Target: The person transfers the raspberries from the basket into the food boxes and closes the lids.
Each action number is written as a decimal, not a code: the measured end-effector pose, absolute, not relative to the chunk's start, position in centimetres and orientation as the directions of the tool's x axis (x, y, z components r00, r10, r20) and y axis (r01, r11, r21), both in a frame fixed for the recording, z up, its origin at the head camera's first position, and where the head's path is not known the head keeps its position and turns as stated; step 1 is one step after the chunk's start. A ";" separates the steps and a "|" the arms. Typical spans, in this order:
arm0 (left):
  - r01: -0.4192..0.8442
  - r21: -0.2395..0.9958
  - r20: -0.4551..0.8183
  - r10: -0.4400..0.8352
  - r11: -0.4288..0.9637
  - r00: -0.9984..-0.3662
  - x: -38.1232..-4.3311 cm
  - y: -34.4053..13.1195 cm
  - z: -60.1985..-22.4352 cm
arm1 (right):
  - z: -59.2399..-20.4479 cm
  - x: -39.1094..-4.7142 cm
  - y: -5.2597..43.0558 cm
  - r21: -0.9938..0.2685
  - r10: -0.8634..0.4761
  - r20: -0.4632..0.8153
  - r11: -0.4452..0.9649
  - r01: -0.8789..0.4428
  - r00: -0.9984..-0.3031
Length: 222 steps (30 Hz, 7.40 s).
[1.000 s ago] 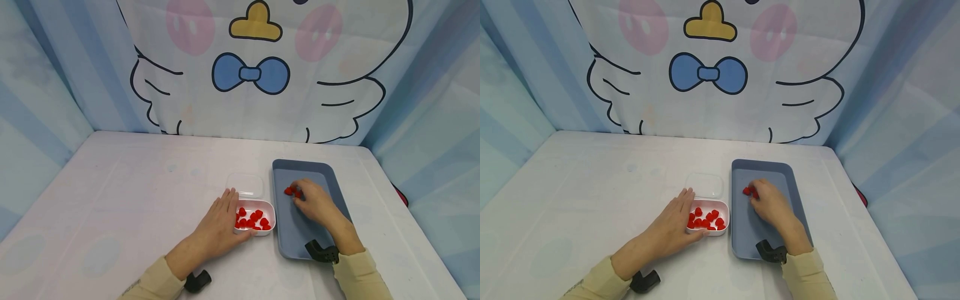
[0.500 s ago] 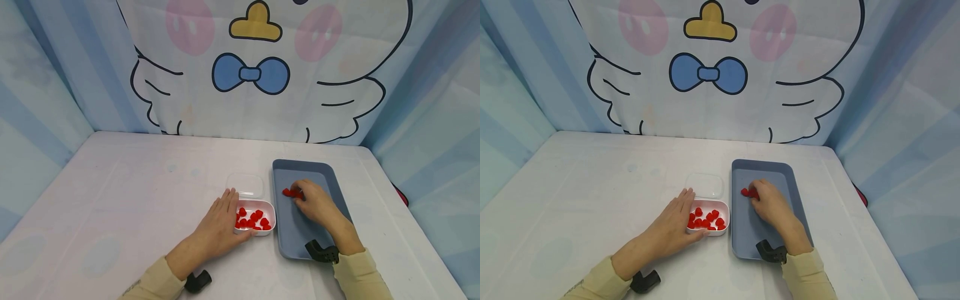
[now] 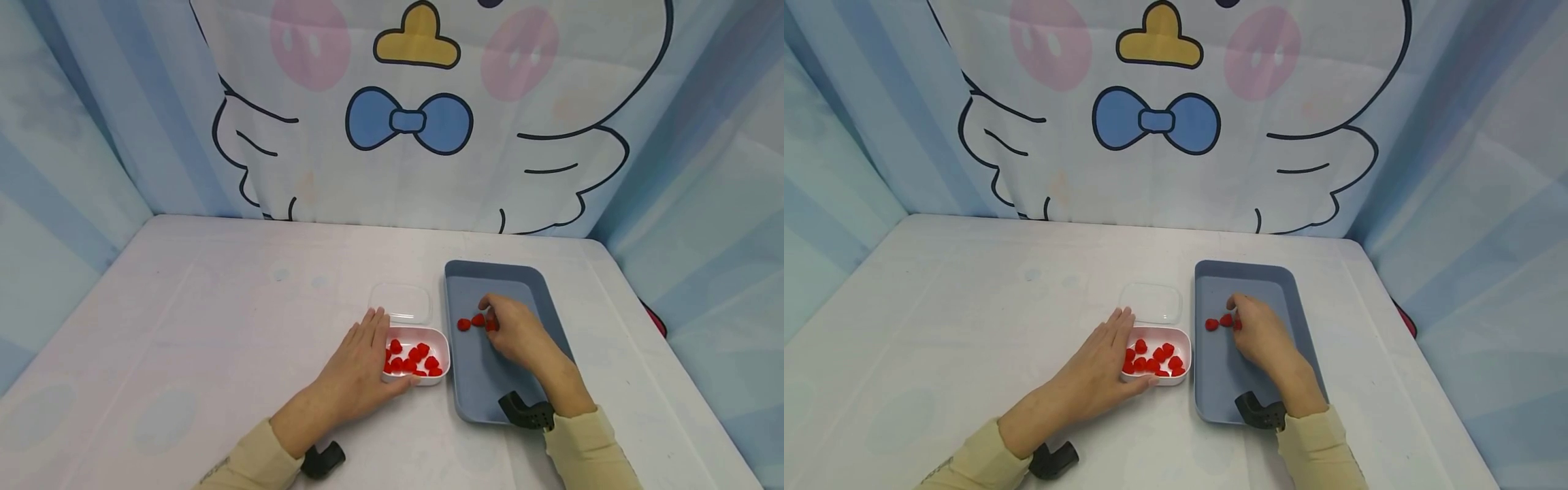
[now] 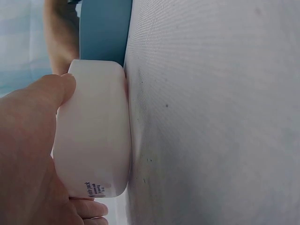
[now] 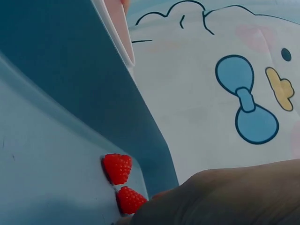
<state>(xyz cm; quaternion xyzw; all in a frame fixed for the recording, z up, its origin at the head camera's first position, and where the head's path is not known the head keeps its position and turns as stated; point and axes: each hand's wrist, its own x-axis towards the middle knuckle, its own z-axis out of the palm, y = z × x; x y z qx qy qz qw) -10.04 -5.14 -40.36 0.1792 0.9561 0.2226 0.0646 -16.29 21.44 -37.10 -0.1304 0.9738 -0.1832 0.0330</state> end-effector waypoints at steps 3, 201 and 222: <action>0.315 0.450 -0.047 0.374 0.836 -0.926 -10.0 -5.2 -40.3 | -37.0 -16.2 21.5 -0.372 -0.261 -0.037 0.900 -0.229 -0.965; 0.312 0.440 -0.049 0.370 0.842 -0.928 -10.1 -5.1 -40.4 | -37.2 -16.3 21.4 -0.362 -0.390 0.153 0.833 -0.419 -0.908; 0.311 0.444 -0.050 0.369 0.841 -0.928 -10.2 -5.1 -40.4 | -37.6 -16.3 21.6 -0.327 -0.441 0.049 0.841 -0.431 -0.896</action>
